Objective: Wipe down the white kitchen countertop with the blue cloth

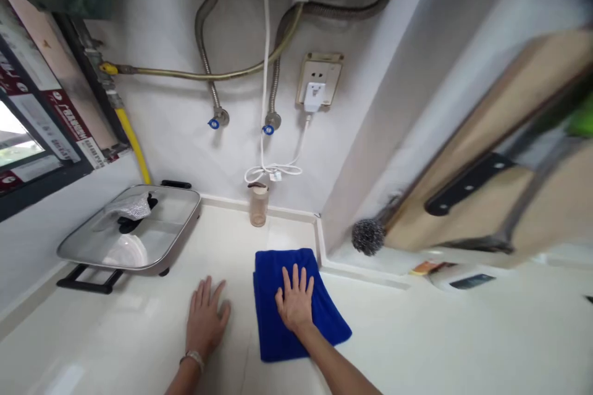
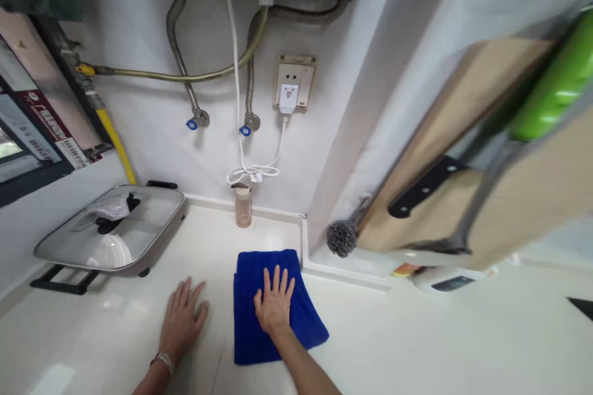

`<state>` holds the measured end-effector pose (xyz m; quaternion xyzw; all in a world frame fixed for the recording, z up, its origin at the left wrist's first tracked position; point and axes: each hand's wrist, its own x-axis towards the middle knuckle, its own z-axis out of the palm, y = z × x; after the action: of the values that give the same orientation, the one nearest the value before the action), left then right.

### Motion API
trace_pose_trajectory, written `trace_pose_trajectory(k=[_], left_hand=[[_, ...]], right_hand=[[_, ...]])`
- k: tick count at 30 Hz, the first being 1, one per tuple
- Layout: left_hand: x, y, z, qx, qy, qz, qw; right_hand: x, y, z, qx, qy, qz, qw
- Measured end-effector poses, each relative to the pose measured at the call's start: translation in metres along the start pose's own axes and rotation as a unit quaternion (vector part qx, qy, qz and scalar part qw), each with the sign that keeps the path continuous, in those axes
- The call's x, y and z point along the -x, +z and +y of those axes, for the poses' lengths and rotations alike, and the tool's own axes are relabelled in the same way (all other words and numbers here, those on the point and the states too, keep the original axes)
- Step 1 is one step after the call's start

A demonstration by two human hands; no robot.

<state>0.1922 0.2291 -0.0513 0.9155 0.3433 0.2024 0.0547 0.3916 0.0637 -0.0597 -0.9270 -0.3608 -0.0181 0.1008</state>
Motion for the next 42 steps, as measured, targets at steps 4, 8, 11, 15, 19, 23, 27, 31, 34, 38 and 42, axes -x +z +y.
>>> trace_pose_trajectory(k=[4, 8, 11, 15, 19, 23, 27, 31, 34, 38, 42], left_hand=[[0.0, -0.003, 0.002, 0.009, -0.009, 0.001, 1.0], [0.001, -0.005, 0.001, 0.037, -0.016, -0.007, 0.999], [0.001, -0.008, 0.012, 0.053, -0.023, -0.005, 0.998], [0.016, -0.005, 0.076, 0.105, 0.083, -0.017, 0.991], [0.055, 0.014, 0.159, 0.131, 0.17, -0.029, 0.976], [0.092, 0.034, 0.187, 0.098, 0.246, -0.017, 0.964], [0.092, 0.024, 0.152, 0.057, 0.302, -0.022, 0.951], [0.065, -0.01, 0.092, 0.049, 0.354, -0.08, 0.931], [0.045, -0.031, 0.051, 0.049, 0.375, -0.131, 0.916], [0.033, -0.033, 0.035, 0.08, 0.304, -0.157, 0.936], [0.04, -0.007, 0.084, 0.127, 0.187, -0.096, 0.969]], right_hand=[[0.052, -0.008, 0.02, -0.017, -0.001, 0.006, 1.0], [0.093, -0.027, 0.052, -0.058, -0.036, 0.005, 0.998], [0.115, -0.039, 0.083, -0.087, -0.058, 0.028, 0.994], [0.142, -0.039, 0.12, -0.065, -0.061, 0.058, 0.994], [0.17, -0.025, 0.128, -0.066, -0.07, 0.111, 0.989], [0.188, -0.015, 0.129, -0.117, -0.076, 0.154, 0.978], [0.211, -0.015, 0.159, -0.174, -0.014, 0.19, 0.966], [0.25, -0.015, 0.21, -0.173, 0.06, 0.228, 0.956], [0.278, -0.01, 0.24, -0.167, 0.078, 0.246, 0.952], [0.291, -0.003, 0.248, -0.139, 0.059, 0.238, 0.959], [0.286, -0.003, 0.239, -0.099, 0.068, 0.252, 0.96]])
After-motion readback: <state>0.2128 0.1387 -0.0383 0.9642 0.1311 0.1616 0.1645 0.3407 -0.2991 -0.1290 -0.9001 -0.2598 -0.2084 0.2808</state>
